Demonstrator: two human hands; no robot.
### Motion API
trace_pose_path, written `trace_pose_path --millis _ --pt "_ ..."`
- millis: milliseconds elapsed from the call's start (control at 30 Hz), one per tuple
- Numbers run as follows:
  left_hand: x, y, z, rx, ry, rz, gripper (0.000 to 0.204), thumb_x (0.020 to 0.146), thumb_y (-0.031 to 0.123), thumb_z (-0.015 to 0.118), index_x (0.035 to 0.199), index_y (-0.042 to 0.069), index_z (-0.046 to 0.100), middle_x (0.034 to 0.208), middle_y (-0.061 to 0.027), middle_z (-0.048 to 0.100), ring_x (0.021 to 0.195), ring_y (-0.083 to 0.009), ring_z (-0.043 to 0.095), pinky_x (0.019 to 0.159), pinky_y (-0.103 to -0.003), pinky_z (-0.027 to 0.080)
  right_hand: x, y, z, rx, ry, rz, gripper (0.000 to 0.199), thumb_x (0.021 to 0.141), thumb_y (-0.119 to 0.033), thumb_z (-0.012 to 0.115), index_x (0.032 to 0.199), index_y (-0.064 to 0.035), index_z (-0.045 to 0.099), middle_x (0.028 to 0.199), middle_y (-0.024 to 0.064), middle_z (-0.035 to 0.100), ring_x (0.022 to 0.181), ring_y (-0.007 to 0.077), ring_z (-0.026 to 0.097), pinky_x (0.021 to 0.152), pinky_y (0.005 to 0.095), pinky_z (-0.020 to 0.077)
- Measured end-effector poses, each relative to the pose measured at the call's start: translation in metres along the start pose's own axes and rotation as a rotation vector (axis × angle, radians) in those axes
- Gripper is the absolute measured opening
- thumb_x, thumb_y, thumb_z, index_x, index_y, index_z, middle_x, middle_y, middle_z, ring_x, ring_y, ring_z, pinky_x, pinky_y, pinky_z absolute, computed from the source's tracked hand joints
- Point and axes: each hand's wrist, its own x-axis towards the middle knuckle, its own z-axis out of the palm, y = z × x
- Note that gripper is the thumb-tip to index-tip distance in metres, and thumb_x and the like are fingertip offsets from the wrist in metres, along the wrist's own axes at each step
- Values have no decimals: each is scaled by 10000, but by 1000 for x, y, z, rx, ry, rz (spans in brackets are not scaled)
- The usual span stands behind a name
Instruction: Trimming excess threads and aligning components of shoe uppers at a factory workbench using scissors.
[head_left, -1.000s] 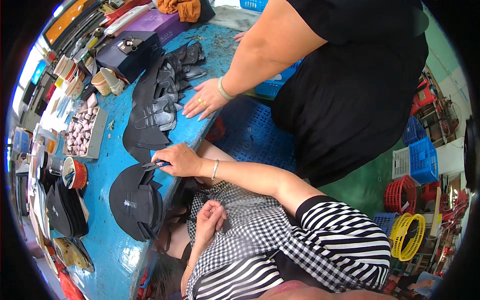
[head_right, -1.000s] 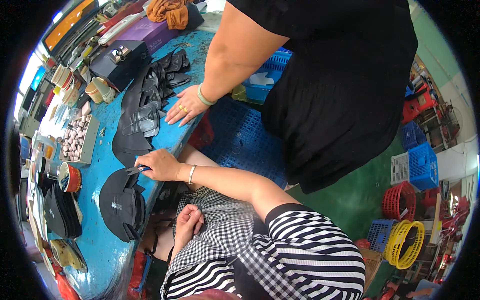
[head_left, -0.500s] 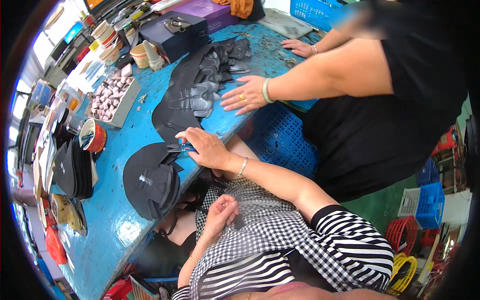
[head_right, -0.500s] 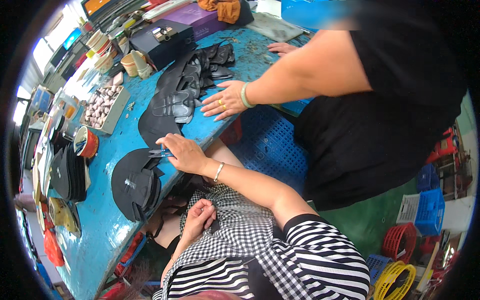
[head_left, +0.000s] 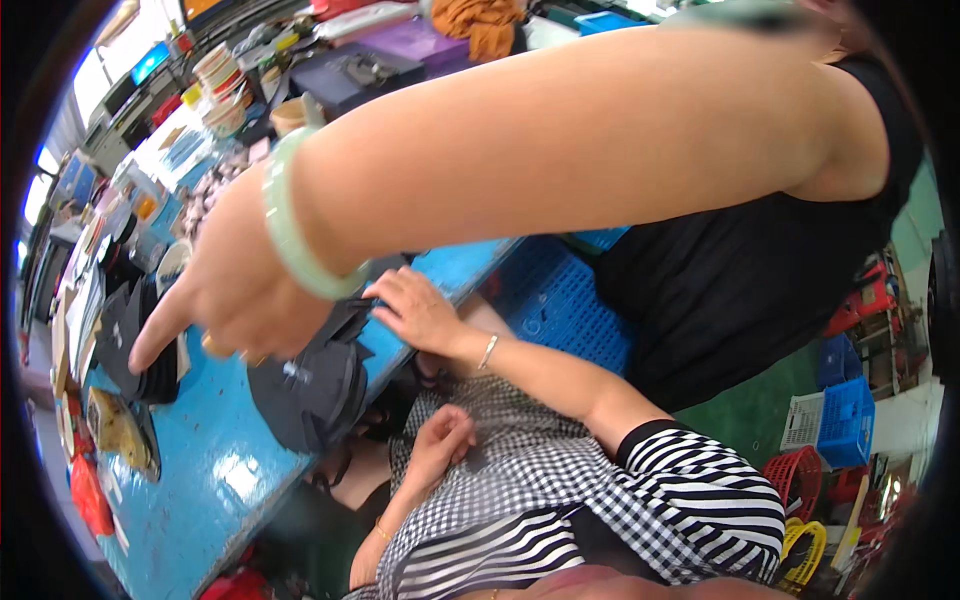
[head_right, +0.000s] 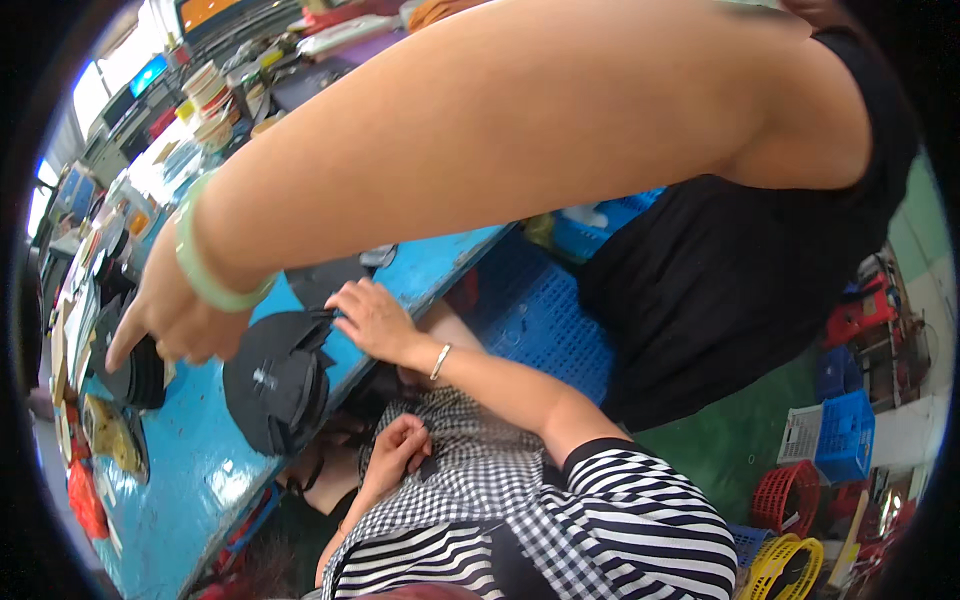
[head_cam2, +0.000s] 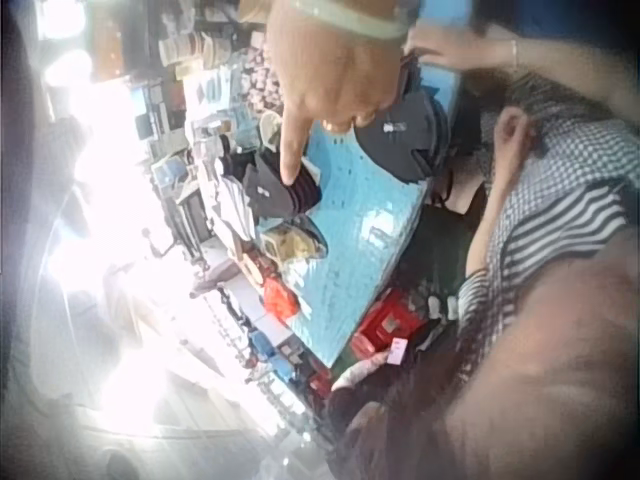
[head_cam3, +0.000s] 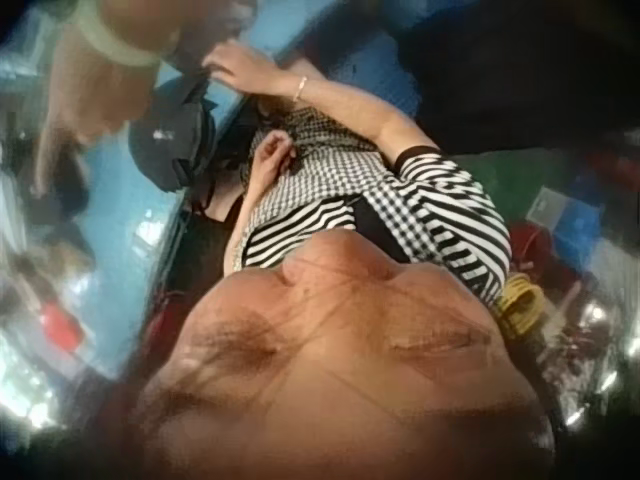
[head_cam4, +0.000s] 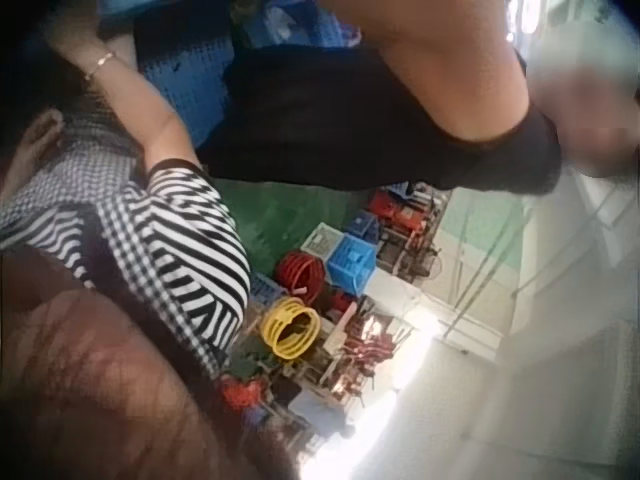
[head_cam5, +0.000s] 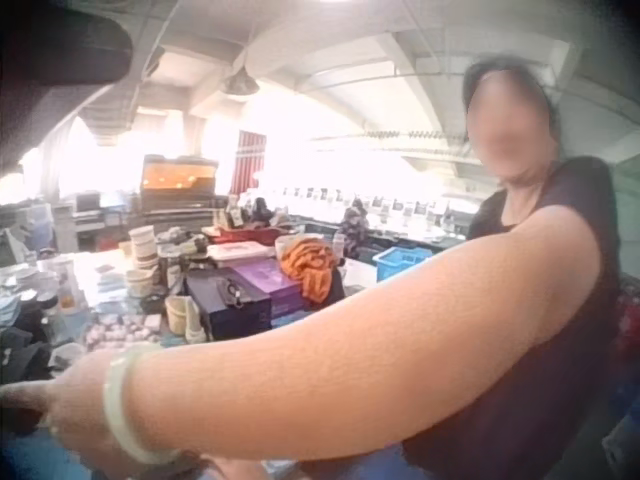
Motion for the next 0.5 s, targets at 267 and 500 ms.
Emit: trace_pose_path --millis 267,500 --pt "-2 9 2 -6 -57 -5 50 989 128 592 973 86 570 738 24 618 549 -18 444 486 -165 311 -3 -9 -7 -39 -16 38 254 830 -180 692 1055 -89 613 991 59 590 968 266 544 855 395 450" --pt "-12 9 4 43 -38 49 54 979 120 606 979 71 584 740 15 634 560 -22 473 497 -164 340 -4 -6 2 -19 8 18 212 818 -145 694 1015 -91 637 961 48 610 944 254 552 853 383 454"
